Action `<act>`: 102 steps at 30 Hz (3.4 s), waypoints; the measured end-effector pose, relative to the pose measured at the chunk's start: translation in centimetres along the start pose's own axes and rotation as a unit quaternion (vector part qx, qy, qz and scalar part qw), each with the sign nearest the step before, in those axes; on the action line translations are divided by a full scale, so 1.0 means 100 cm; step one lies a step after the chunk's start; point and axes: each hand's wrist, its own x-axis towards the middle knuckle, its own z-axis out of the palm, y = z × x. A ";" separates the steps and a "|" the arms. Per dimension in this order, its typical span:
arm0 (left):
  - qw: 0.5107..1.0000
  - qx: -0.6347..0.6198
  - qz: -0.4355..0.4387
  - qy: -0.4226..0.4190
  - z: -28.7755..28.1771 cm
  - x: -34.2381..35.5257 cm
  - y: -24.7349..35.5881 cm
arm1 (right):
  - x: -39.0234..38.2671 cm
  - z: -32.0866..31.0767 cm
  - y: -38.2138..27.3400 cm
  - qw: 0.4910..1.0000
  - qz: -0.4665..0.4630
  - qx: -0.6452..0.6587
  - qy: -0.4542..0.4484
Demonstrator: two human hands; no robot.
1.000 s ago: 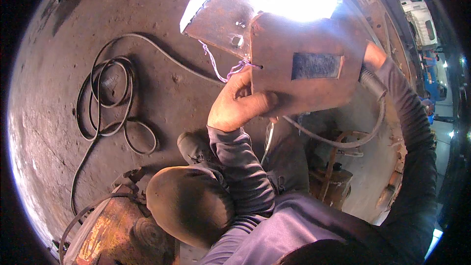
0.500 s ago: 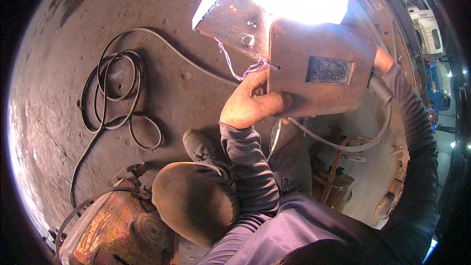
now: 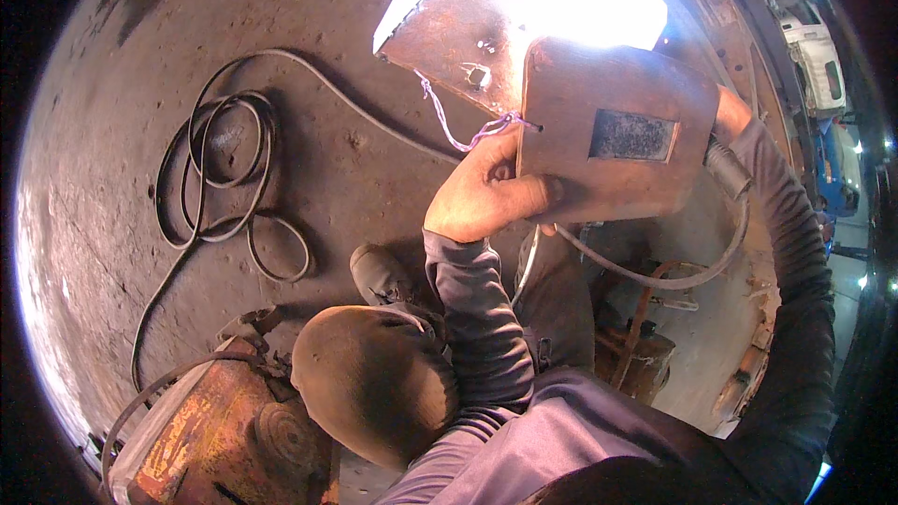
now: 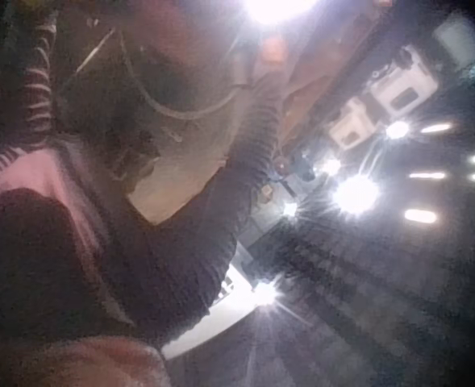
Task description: The person is welding a metal frame while sitting on the floor. They use a welding torch to join metal pieces, creating bright sparks, and periodically adjust their position and the welding mask.
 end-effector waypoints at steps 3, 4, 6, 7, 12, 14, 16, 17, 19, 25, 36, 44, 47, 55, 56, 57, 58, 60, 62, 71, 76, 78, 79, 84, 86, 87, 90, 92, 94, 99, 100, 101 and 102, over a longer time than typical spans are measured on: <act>1.000 -0.020 0.001 0.000 0.002 -0.002 0.003 | -0.002 -0.004 0.004 1.000 0.004 -0.003 0.001; 1.000 -0.029 0.001 0.002 0.003 -0.002 0.003 | -0.003 -0.004 0.006 1.000 0.007 -0.003 0.001; 1.000 -0.010 -0.001 0.000 0.003 -0.002 0.007 | -0.004 -0.006 0.007 1.000 0.011 -0.001 -0.002; 1.000 0.001 -0.003 0.000 0.003 -0.002 0.008 | -0.003 -0.006 0.007 1.000 0.011 0.000 -0.002; 1.000 -0.009 -0.008 0.000 0.001 -0.001 0.005 | 0.001 -0.005 0.006 1.000 0.014 0.006 -0.004; 1.000 -0.019 -0.008 0.001 0.003 -0.003 0.007 | 0.004 -0.004 0.006 1.000 0.014 0.005 -0.005; 1.000 -0.026 -0.005 -0.002 0.007 -0.005 0.015 | 0.007 -0.005 0.006 1.000 0.011 0.007 -0.004; 1.000 -0.023 -0.011 0.005 0.008 -0.006 0.015 | 0.008 -0.004 0.006 1.000 0.009 0.007 -0.003; 0.999 -0.017 -0.022 0.018 0.011 -0.008 0.014 | 0.009 -0.004 0.006 1.000 0.007 0.008 -0.001; 0.999 0.021 -0.032 0.020 0.025 -0.018 0.020 | 0.006 -0.003 0.006 1.000 -0.007 0.021 0.018; 0.953 -0.037 0.227 0.196 0.084 -0.044 0.023 | -0.172 0.053 -0.008 0.884 0.039 0.417 0.208; 0.869 0.007 0.426 0.251 0.142 -0.046 0.057 | -0.256 0.231 0.005 0.652 0.063 0.670 0.348; 0.871 0.040 0.428 0.238 0.153 -0.063 0.073 | -0.269 0.229 -0.027 0.526 -0.039 0.809 0.258; 0.853 0.204 0.343 0.336 0.196 -0.088 0.118 | -0.253 0.286 0.015 0.556 0.075 0.783 0.270; 0.840 0.262 0.332 0.340 0.193 -0.092 0.123 | -0.250 0.291 0.015 0.547 0.078 0.788 0.271; 0.838 0.286 0.320 0.338 0.190 -0.094 0.128 | -0.247 0.295 0.013 0.539 0.085 0.792 0.273; 0.836 0.306 0.311 0.332 0.187 -0.092 0.132 | -0.243 0.305 0.019 0.594 0.084 0.747 0.286; 0.863 0.274 0.288 0.311 0.188 -0.083 0.145 | -0.232 0.328 0.030 0.656 0.086 0.693 0.288; 0.897 0.226 0.247 0.289 0.188 -0.072 0.159 | -0.226 0.337 0.029 0.633 0.095 0.726 0.252; 0.912 0.101 0.256 0.304 0.119 -0.046 0.136 | -0.200 0.369 0.037 0.674 0.154 0.700 0.182; 0.888 0.117 0.299 0.328 0.100 -0.044 0.146 | -0.189 0.362 0.022 0.636 0.159 0.734 0.178; 0.888 0.115 0.316 0.314 0.096 -0.048 0.150 | -0.190 0.345 0.008 0.616 0.191 0.744 0.172; 0.888 0.108 0.321 0.310 0.096 -0.049 0.150 | -0.189 0.341 0.003 0.597 0.153 0.771 0.159; 0.874 0.162 0.342 0.306 0.094 -0.050 0.153 | -0.187 0.321 -0.018 0.527 0.073 0.842 0.091; 0.879 0.164 0.326 0.305 0.090 -0.052 0.153 | -0.182 0.346 -0.013 0.553 0.116 0.810 0.157; 0.884 0.158 0.315 0.307 0.089 -0.055 0.153 | -0.183 0.345 -0.017 0.570 0.129 0.794 0.167; 0.881 0.133 0.320 0.322 0.098 -0.054 0.152 | -0.193 0.304 -0.045 0.615 0.157 0.755 0.168; 0.885 0.128 0.306 0.325 0.098 -0.055 0.152 | -0.188 0.323 -0.032 0.670 0.131 0.705 0.194; 0.887 0.128 0.316 0.313 0.102 -0.054 0.152 | -0.181 0.357 -0.011 0.728 0.111 0.639 0.222; 0.891 0.159 0.313 0.287 0.107 -0.055 0.138 | -0.187 0.365 -0.016 0.759 0.071 0.619 0.189; 0.890 0.173 0.308 0.288 0.112 -0.056 0.136 | -0.191 0.356 -0.027 0.752 0.070 0.625 0.198; 0.889 0.187 0.302 0.288 0.114 -0.057 0.134 | -0.196 0.347 -0.038 0.745 0.069 0.630 0.208; 0.886 0.208 0.303 0.284 0.109 -0.060 0.135 | -0.200 0.344 -0.044 0.739 0.069 0.634 0.218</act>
